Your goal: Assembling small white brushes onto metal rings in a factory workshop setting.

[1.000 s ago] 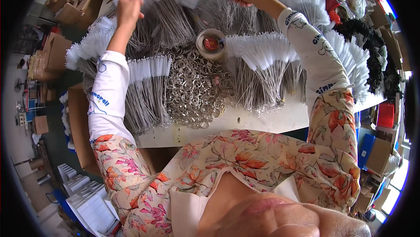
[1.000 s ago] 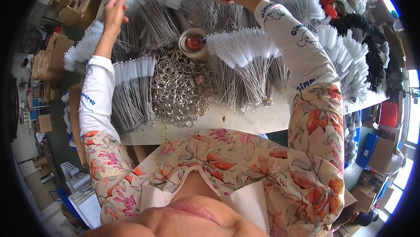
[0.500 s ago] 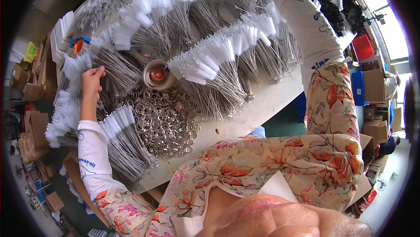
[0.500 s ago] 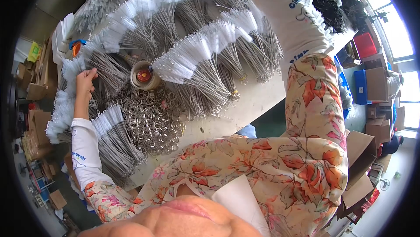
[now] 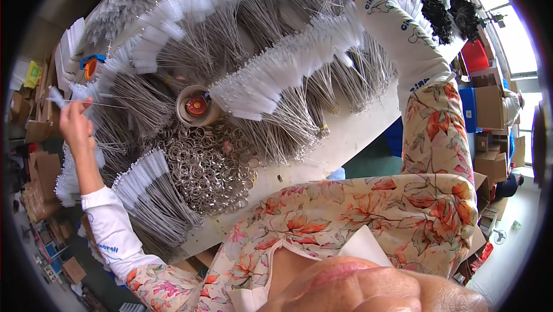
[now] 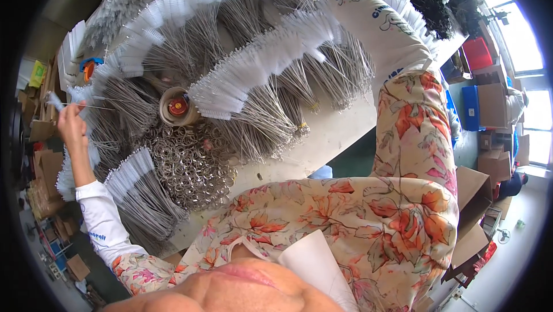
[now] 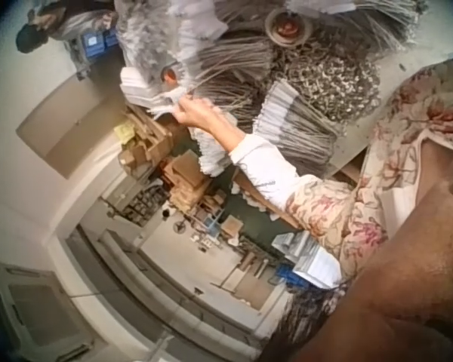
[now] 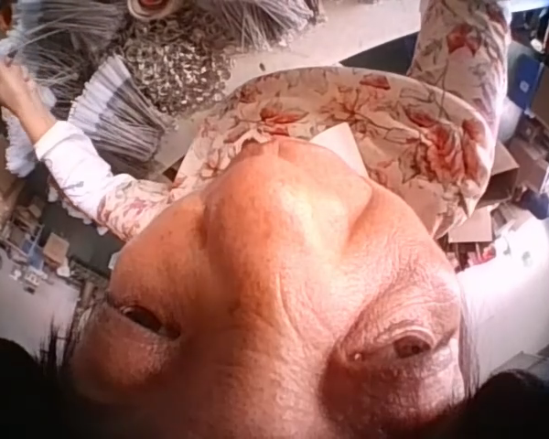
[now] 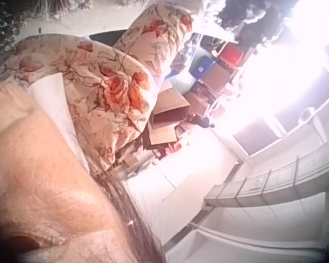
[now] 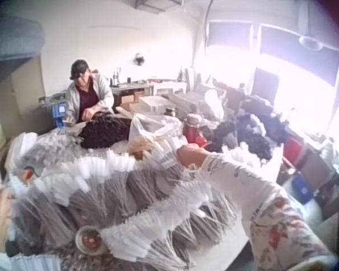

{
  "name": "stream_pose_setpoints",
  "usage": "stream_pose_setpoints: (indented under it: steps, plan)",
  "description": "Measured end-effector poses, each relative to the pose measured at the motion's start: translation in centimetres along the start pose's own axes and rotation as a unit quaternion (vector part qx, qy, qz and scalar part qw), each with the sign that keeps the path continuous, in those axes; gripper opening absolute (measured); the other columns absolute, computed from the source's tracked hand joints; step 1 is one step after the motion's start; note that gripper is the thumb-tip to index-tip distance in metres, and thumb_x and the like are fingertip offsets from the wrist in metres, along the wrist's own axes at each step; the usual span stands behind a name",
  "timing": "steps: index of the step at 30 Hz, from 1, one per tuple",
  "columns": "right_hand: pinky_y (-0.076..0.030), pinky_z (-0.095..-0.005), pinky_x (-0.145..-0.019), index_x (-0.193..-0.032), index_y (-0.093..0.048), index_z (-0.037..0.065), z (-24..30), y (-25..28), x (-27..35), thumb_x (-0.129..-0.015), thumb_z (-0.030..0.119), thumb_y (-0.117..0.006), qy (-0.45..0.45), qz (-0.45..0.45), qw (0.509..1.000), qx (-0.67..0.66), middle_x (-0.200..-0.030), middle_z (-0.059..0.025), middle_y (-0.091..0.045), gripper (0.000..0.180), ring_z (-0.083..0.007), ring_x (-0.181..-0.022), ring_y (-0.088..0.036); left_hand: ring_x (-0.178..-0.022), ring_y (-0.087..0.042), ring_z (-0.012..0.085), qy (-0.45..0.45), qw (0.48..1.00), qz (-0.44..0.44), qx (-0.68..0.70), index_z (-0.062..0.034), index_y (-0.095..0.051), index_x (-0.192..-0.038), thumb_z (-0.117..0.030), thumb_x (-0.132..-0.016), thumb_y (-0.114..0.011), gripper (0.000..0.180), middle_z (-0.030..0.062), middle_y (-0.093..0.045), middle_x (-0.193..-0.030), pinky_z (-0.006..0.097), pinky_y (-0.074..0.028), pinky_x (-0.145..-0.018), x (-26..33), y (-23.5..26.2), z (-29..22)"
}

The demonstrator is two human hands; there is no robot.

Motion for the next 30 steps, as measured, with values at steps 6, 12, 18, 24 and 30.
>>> stream_pose_setpoints:
  steps: [6, 12, 18, 24, 30]
  plan:
    - [-0.052, -0.0377, -0.063, -0.076, -0.069, 0.009, 0.4, 1.1, 0.7, -0.070, 0.012, -0.062, 0.019, 0.011, 1.000, -0.022, -0.084, -0.0087, -0.067, 0.010, -0.0231, -0.080, -0.065, -0.049, -0.034, 0.0025, -0.019, 0.991, 0.032, 0.128, 0.0031, -0.052, -0.104, -0.012, -0.091, -0.052, 0.020, 0.0119, -0.060, -0.091, 0.018, -0.022, -0.036, 4.1, 5.2, -6.0]
    - [-0.050, -0.0358, -0.059, -0.076, -0.071, 0.018, -3.0, 0.4, 0.2, -0.068, 0.016, -0.063, 0.064, -0.175, 0.958, -0.217, -0.081, -0.0020, -0.068, 0.012, -0.0202, -0.073, -0.065, -0.054, -0.031, 0.0015, -0.053, 0.986, 0.077, 0.137, 0.0075, -0.047, -0.120, -0.010, -0.093, -0.048, 0.032, 0.0048, -0.051, -0.088, 0.016, -0.020, -0.041, 10.3, 6.5, -10.6]
    - [-0.049, -0.0359, -0.058, -0.078, -0.070, 0.016, -0.1, 0.5, -0.9, -0.067, 0.026, -0.064, 0.092, -0.139, 0.971, -0.173, -0.080, -0.0044, -0.068, 0.016, -0.0226, -0.071, -0.064, -0.051, -0.024, -0.0003, -0.003, 0.988, 0.026, 0.152, 0.0051, -0.046, -0.122, -0.011, -0.094, -0.048, 0.032, 0.0010, -0.046, -0.082, 0.016, -0.017, -0.040, 17.5, 6.7, -11.0]
    - [-0.049, -0.0345, -0.056, -0.074, -0.067, 0.009, -6.7, -7.2, -7.3, -0.071, 0.026, -0.065, 0.351, -0.178, 0.874, -0.286, -0.071, -0.0058, -0.065, 0.018, -0.0222, -0.063, -0.063, -0.053, -0.023, 0.0003, 0.016, 0.983, 0.033, 0.181, 0.0061, -0.040, -0.128, -0.012, -0.096, -0.044, 0.038, -0.0009, -0.040, -0.079, 0.015, -0.018, -0.041, 20.6, 7.5, -10.1]
    - [-0.050, -0.0338, -0.055, -0.078, -0.069, 0.008, -6.8, 0.8, -4.6, -0.073, 0.025, -0.065, 0.296, -0.292, 0.820, -0.393, -0.073, -0.0075, -0.066, 0.018, -0.0222, -0.064, -0.063, -0.057, -0.025, 0.0015, 0.004, 0.981, 0.028, 0.190, 0.0073, -0.036, -0.131, -0.010, -0.097, -0.039, 0.039, -0.0017, -0.035, -0.080, 0.016, -0.022, -0.044, 18.8, 10.2, -8.8]
Point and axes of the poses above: each hand's wrist, its own x-axis away from the middle knuckle, its own y-axis out of the back of the hand, z = x × y, the point moved 2 cm from there along -x, towards the middle knuckle
